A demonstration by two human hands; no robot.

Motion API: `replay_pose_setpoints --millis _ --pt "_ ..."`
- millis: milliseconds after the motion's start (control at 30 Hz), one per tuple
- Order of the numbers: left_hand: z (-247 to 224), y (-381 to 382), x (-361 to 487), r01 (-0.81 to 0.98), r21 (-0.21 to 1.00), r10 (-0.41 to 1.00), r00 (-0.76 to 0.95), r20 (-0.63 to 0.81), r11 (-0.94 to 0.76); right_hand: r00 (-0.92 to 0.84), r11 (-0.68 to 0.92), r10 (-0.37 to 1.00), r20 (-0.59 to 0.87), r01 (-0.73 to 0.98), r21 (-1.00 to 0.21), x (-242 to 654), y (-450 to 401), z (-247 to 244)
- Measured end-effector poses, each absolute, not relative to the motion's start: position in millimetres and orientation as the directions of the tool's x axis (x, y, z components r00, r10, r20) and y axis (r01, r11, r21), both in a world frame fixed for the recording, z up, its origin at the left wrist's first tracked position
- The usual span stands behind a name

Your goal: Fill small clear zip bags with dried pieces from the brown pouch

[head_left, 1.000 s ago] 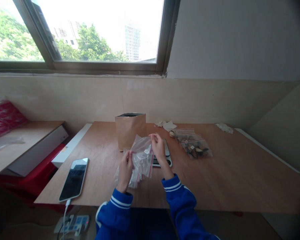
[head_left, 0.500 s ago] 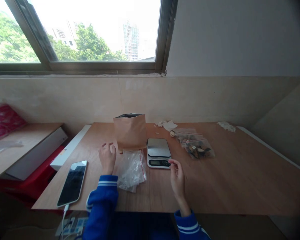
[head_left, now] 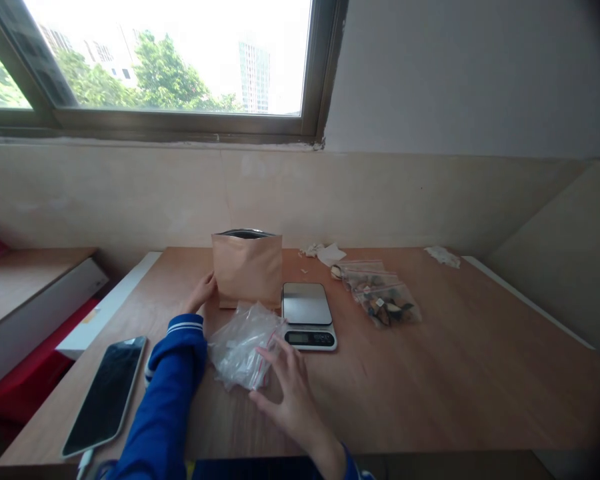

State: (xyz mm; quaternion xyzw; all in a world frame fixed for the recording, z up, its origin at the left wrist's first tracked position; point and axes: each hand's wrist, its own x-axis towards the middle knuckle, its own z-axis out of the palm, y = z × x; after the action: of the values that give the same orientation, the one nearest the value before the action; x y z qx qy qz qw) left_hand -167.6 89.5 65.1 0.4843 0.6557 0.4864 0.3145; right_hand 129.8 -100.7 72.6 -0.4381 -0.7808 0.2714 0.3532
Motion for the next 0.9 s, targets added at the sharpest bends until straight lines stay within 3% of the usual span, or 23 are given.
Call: replay_pose_setpoints --millis 133,233,367,467,533,633,733,800,900 --pt "49.4 52.4 -165.4 0.338 0.920 0.884 -0.466 -0.020 0.199 -0.470 0.523 0.840 0.272 0.565 -0.638 103.1 -96.4 72.9" --pt "34.5 6.1 -147.4 0.360 0.901 0.898 -0.434 -0.069 0.243 -0.456 0.521 0.844 0.282 0.571 -0.635 105.5 -90.0 70.8" --pt "15.4 -49.9 -108.1 0.556 0.817 0.950 -0.310 0.030 0.155 -0.331 0.538 0.842 0.426 0.457 -0.708 117.1 -80.4 85.5" --pt "9.8 -73.2 -84.2 0.559 0.818 0.953 -0.299 0.045 0.137 -0.258 0.606 0.795 0.549 0.351 -0.714 119.7 -75.9 99.7" --pt "11.1 -80.7 -78.2 0.528 0.837 0.958 -0.287 0.016 0.144 -0.302 0.634 0.773 0.558 0.356 -0.686 118.1 -75.0 101.7" --pt "16.8 -82.5 -91.1 0.466 0.864 0.961 -0.270 -0.065 0.189 -0.448 0.592 0.802 0.395 0.515 -0.619 116.9 -76.6 91.3" --pt "23.9 -69.6 -127.9 0.482 0.831 0.909 -0.411 -0.067 0.279 -0.559 0.527 0.817 0.138 0.629 -0.572 120.7 -80.6 77.2" --pt "30.6 -48.5 -157.2 0.562 0.790 0.872 -0.484 0.074 0.245 -0.579 0.498 0.814 0.046 0.654 -0.570 122.4 -83.3 73.6" --pt "46.8 3.4 -190.3 0.639 0.759 0.789 -0.529 0.314 0.126 -0.549 0.477 0.835 0.045 0.679 -0.558 118.9 -85.9 75.8"
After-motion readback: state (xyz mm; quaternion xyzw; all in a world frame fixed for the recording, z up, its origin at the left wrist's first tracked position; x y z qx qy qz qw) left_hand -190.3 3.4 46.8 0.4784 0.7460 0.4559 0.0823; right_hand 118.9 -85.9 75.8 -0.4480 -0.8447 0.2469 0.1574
